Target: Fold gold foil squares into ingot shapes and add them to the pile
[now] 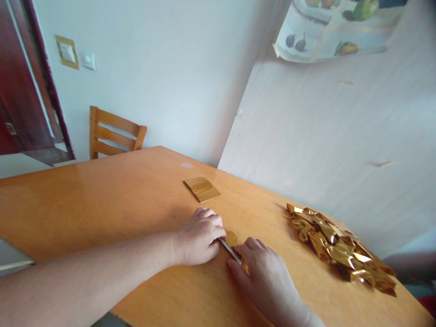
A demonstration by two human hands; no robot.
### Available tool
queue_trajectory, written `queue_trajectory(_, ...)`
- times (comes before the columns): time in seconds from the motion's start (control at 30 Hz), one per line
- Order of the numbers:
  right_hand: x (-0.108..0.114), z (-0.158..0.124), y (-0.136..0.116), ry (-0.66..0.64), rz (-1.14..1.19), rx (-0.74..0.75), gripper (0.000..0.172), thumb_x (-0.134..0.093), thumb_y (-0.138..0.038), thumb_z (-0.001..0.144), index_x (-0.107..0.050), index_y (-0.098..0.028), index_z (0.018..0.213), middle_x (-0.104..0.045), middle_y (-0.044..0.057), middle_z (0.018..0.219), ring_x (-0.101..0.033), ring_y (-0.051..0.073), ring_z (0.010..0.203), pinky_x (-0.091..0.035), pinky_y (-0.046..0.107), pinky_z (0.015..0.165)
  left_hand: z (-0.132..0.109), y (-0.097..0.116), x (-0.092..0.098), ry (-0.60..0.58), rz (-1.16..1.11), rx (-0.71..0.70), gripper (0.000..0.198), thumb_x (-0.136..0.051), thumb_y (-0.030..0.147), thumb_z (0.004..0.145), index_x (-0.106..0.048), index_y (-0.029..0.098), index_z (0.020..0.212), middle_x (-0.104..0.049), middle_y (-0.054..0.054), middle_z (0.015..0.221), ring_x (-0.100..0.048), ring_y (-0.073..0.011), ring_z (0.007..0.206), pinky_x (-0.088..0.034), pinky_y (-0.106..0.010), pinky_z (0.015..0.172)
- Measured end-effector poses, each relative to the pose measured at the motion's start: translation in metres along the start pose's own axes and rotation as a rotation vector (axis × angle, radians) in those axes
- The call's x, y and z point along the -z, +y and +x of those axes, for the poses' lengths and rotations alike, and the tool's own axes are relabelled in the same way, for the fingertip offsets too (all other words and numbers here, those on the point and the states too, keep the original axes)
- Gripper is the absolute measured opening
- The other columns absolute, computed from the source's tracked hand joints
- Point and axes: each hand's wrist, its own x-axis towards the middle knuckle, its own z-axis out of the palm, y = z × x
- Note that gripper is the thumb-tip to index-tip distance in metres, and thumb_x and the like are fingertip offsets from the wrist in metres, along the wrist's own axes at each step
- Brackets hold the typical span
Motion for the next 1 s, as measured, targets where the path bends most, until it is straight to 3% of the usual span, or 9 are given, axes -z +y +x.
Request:
queue_trajectory(0.3,-0.006,0.004,0.006,0.029,-0.044,0.027,0.026,-0.047,-0.020,0.096,-0.067,-0.022,0.079,-0.065,0.005,0.083,-0.061,0.018,0.078,-0.037,0.028,0.068,0.002,-0.005,-0.004,0.024,-0.024,0.043,0.020,-0.064,0.015,0.078,-0.073,0.027,0.092,-0.065,-0.002,0.092,-0.053,-0.0229,0.097,-0.036,-0.039,0.091)
queue_trajectory(0.53,-0.014,0.011,0.015,0.080,0.151,-0.034,0.025,-0.046,-0.018,0.095,-0.064,-0.022,0.078,-0.063,0.004,0.080,-0.061,0.018,0.078,-0.039,0.026,0.068,0.007,-0.008,-0.008,0.025,-0.057,0.095,0.015,-0.059,0.022,0.089,-0.073,0.027,0.087,-0.065,-0.001,0.090,-0.055,-0.0213,0.094,-0.038,-0.037,0.087)
queue_trajectory(0.8,-0.024,0.017,0.023,0.105,0.291,-0.114,0.011,-0.051,-0.015,0.087,-0.056,-0.022,0.080,-0.064,0.001,0.080,-0.060,0.018,0.077,-0.039,0.026,0.067,0.010,-0.010,-0.009,0.028,-0.093,0.148,0.014,-0.060,0.014,0.084,-0.069,0.025,0.085,-0.067,0.000,0.092,-0.057,-0.0200,0.092,-0.040,-0.034,0.083)
queue_trajectory(1.0,-0.023,0.016,0.021,0.100,0.290,-0.101,0.012,-0.049,-0.013,0.087,-0.054,-0.022,0.082,-0.062,0.001,0.083,-0.059,0.017,0.074,-0.039,0.026,0.067,0.011,-0.010,-0.010,0.032,-0.107,0.170,0.018,-0.057,0.011,0.081,-0.069,0.024,0.086,-0.068,-0.001,0.093,-0.058,-0.0199,0.092,-0.040,-0.034,0.083)
